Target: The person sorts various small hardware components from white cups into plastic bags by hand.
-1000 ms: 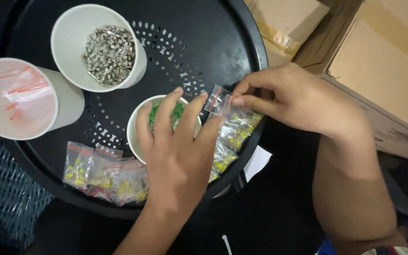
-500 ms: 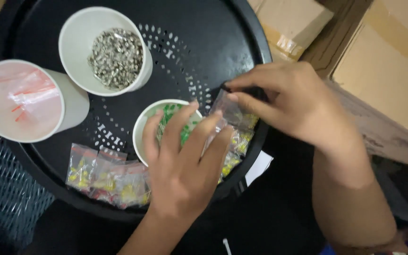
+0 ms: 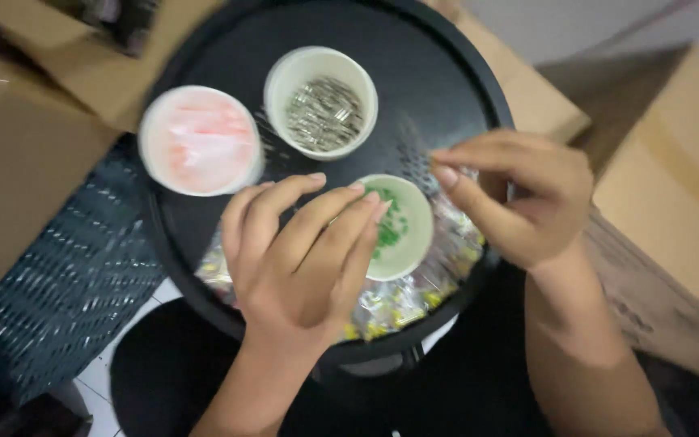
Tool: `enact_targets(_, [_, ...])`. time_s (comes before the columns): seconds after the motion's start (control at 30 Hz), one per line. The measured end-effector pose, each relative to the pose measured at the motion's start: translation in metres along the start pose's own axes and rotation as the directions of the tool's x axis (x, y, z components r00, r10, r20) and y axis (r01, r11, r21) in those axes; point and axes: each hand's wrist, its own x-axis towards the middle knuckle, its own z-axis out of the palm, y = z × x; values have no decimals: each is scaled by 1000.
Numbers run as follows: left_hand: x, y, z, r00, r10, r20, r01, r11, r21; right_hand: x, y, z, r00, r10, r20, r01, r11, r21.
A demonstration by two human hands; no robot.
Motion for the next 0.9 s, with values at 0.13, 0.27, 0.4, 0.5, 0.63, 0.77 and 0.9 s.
enact_targets(0.13, [-3,-29,-28,992,-16,-123,35,987,159,27,-34,35,996,-35,80,34,999,8])
enact_targets(0.27, [-16,-77,-41,973,-125,-192,165,964,207,59,-52,71,983,-34,179,37,999,-12])
enact_targets(0.4, [-31,-126,-29,956,-250,-151,279,934,222,87,-44,102,943,26,333,11,994,-109])
enact_targets(0.5, [-30,-148,-20,968,-245,-49,248,921,300,100,-37,121,920,-27,391,100,981,-168])
enact_targets(0.63, [-20,-154,-20,965,-259,-28,251,894,370,105,-20,133,891,12,454,106,966,-234])
enact_targets(0.77, [-22,-155,-17,980,-184,-68,196,933,302,105,-19,131,869,50,493,85,966,-246])
enact_targets(0.9, [-18,-157,-18,978,-180,-104,196,966,170,110,-13,132,862,30,506,89,973,-211])
